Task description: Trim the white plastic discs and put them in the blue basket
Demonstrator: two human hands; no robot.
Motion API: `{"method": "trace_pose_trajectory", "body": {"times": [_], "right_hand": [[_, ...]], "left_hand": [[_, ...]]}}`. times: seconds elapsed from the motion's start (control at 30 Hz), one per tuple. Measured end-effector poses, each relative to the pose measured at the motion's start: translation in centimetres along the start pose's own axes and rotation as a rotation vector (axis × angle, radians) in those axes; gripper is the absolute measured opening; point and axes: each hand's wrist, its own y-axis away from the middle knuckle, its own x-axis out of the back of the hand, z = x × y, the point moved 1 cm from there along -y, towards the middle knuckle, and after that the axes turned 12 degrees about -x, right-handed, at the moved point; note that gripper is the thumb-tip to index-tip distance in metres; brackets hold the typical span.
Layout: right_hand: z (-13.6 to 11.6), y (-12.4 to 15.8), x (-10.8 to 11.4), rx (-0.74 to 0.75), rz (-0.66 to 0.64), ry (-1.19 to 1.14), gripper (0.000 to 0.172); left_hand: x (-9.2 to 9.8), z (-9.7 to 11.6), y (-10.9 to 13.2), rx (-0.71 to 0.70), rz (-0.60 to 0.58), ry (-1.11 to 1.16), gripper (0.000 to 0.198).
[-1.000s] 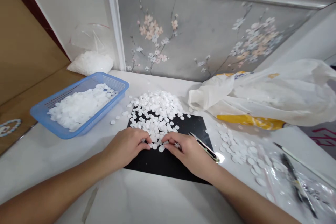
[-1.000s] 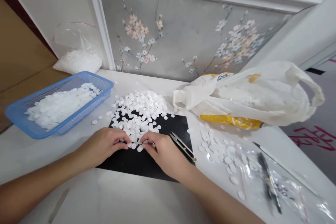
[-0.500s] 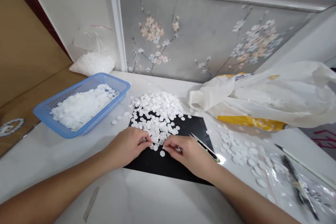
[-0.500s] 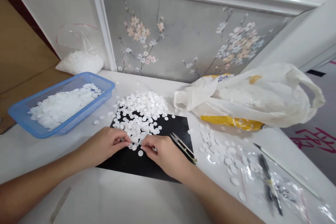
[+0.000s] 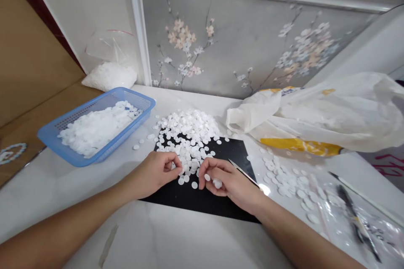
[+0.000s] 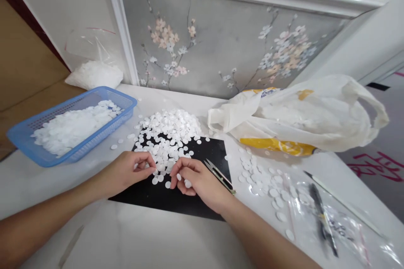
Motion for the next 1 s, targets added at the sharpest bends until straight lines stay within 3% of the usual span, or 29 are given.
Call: {"method": "trace_pose_trajectory", "body": {"times": [0.2, 0.33, 0.4, 0.47, 0.57, 0.67, 0.73, 0.83, 1.0], "right_hand": [[0.4, -0.2, 0.1, -0.019, -0.014, -0.022, 0.014], [0.5, -0.2, 0.1, 0.008, -0.004, 0.104, 0.017], [0.3, 0.0, 0.2, 0.056, 0.032, 0.230, 0.019], [0.0, 0.3, 0.2, 0.121, 0.149, 0.421, 0.019], [-0.2, 0.6, 0.0, 0.186, 0.335, 0.729, 0.021], [0.0, 0.6, -0.6, 0.199, 0.348, 0.920, 0.013], [0.2, 0.5, -1.0, 0.200, 0.343, 1.018, 0.008], [0.3, 0.5, -1.3, 0.187, 0.352, 1.083, 0.006], [0.3, 0.6, -0.9, 0.189, 0.361, 1.012, 0.010]], "left_hand": [[0.2, -0.1, 0.0, 0.065, -0.057, 0.172, 0.029], [0.1, -0.1, 0.0, 0.097, -0.068, 0.208, 0.029], [0.0, 0.1, 0.0, 0.094, -0.066, 0.221, 0.027], [0.1, 0.3, 0.0, 0.120, -0.040, 0.296, 0.024], [0.2, 0.4, 0.0, 0.206, -0.016, 0.588, 0.019], [0.5, 0.3, -0.2, 0.218, 0.007, 0.847, 0.013], [0.7, 0.3, -0.2, 0.205, 0.019, 0.884, 0.011], [0.6, 0.3, 0.0, 0.180, -0.048, 0.696, 0.002], [0.1, 0.5, 0.4, 0.024, -0.078, 0.036, 0.009]]}}
